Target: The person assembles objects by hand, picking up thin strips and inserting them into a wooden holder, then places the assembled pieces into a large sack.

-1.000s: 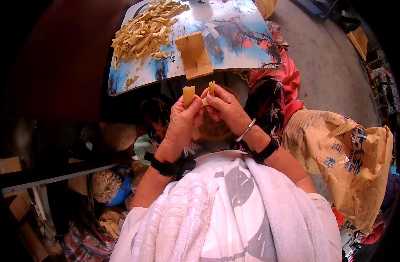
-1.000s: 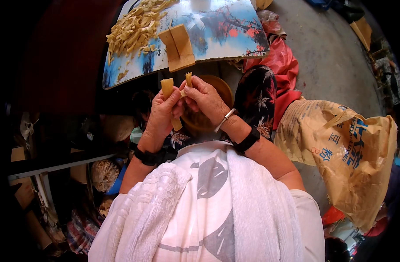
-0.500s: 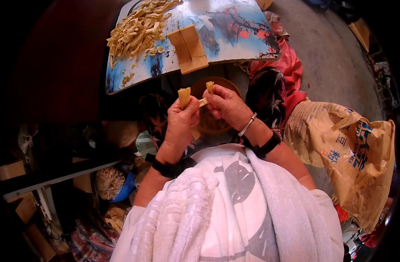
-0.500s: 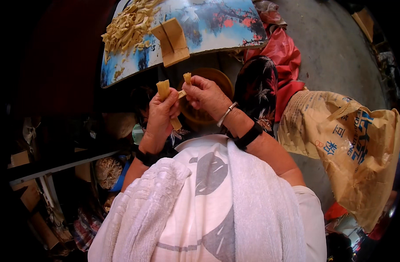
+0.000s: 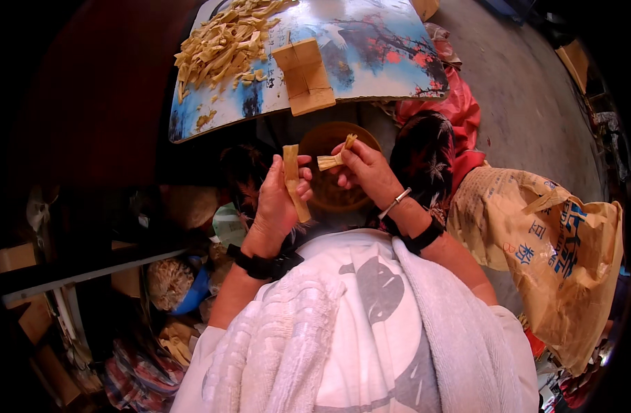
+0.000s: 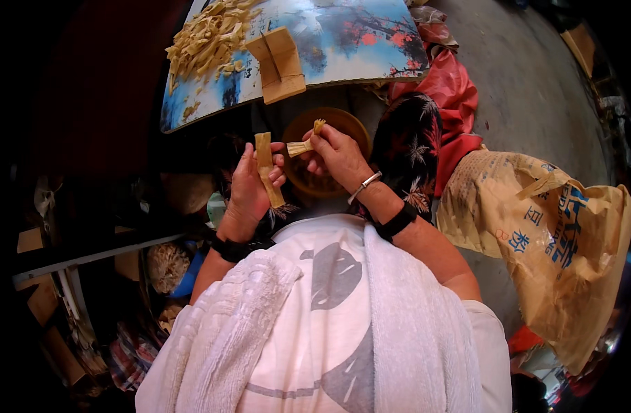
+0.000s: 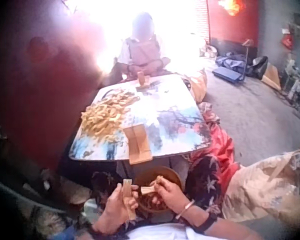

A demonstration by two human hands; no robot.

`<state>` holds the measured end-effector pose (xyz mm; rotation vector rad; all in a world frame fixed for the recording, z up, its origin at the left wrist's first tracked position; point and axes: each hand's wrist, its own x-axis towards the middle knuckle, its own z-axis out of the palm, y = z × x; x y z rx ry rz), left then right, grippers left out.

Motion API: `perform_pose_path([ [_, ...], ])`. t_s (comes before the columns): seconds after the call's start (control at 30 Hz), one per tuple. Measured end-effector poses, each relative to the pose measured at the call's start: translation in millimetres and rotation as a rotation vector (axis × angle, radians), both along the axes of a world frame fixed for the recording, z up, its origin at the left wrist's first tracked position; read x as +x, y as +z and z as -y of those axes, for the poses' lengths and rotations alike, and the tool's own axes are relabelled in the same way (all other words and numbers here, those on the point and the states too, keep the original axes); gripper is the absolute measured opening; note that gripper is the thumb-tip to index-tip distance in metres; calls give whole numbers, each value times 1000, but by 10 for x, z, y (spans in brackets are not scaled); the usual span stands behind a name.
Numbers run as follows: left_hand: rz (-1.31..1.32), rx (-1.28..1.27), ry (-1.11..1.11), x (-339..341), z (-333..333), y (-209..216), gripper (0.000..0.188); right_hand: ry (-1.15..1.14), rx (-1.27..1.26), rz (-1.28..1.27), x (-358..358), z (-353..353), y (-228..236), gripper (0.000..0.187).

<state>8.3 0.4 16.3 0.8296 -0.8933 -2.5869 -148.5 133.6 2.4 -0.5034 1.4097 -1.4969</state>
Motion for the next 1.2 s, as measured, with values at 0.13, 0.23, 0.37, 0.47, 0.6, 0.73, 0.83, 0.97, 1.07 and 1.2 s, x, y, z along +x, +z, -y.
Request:
perform_pose_path([
  [0.13, 23, -77, -24, -20, -87, 17, 43, -21, 278, -906, 14, 21, 41, 36],
  [0.23, 102, -239, -63, -97, -176, 3, 35, -10, 14, -823, 76, 79, -14, 40],
  [0.37, 120, -338, -94, -172, -301, 60, 20, -38, -194, -528, 220, 164, -153, 30],
  [0.47, 150, -369, -150, -157, -291, 99, 18, -70, -142, -524, 98, 165, -198, 25],
  [0.6, 203, -404, -183, -62, -227, -49, 14, -138, -95, -495, 30, 134, -217, 25],
  [0.73, 228, -409, -146, -88, -224, 42, 11, -203, -109, -145, 38, 133, -223, 21],
  [0.83, 236, -464, -147, -63, -245, 71, 10, -243, -70, -129, 69, 150, -230, 21],
  [0.97, 311, -775, -125, 16, -215, 7, 12, -200, 33, -269, 124, 115, 31, 26],
  [1.07, 279, -787, -162, -24, -170, 89, 11, -184, -79, -46, 66, 73, -9, 17],
  [1.2, 274, -728, -221, 42, -103, 223, 13, -8, -226, 80, 122, 82, 168, 26],
])
